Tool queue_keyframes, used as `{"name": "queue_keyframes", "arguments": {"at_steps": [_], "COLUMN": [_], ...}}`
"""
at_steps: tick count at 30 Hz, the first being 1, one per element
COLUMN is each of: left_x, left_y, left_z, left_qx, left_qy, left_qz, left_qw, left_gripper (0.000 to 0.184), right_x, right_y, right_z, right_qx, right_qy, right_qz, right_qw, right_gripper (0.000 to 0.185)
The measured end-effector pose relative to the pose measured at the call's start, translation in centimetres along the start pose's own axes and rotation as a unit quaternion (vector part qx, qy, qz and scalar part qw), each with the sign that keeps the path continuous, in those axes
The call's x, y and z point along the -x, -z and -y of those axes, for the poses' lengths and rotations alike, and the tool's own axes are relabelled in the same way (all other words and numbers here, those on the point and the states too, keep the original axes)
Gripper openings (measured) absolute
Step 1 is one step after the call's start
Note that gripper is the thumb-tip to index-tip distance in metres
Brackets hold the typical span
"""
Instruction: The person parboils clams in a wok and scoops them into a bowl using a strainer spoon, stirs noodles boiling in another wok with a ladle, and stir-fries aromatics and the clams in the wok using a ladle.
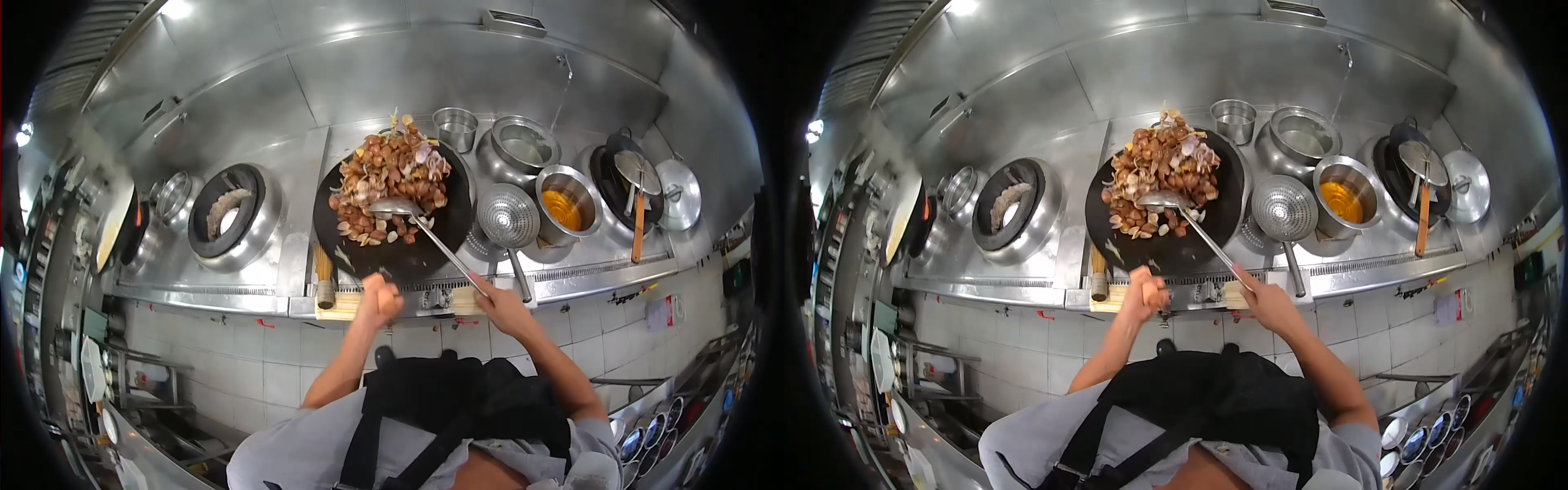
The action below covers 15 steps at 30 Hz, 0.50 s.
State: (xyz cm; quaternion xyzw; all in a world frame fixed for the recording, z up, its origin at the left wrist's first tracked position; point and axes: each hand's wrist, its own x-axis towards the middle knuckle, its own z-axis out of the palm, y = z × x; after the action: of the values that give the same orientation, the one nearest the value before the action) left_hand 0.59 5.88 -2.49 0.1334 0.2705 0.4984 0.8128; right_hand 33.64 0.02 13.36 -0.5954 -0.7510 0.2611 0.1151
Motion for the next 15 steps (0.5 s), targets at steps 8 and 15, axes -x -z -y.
{"name": "queue_keyframes", "arguments": {"at_steps": [8, 15], "left_x": [-7.1, -12.8], "left_y": [-5.5, -2.1], "left_z": [-3.8, -4.3], "left_qx": [0.041, 0.04], "left_qy": [-0.007, 0.034], "left_qz": [-0.11, -0.102], "left_qw": [0.993, 0.993], "left_gripper": [0.01, 0.011], "right_x": [3.6, 1.7], "right_y": [1.1, -1.7], "right_z": [-1.7, -0.6], "right_qx": [-0.158, -0.186], "right_qy": [0.024, -0.076], "right_qz": [-0.011, -0.016], "right_qw": [0.987, 0.979], "right_gripper": [0.054, 0.055]}}
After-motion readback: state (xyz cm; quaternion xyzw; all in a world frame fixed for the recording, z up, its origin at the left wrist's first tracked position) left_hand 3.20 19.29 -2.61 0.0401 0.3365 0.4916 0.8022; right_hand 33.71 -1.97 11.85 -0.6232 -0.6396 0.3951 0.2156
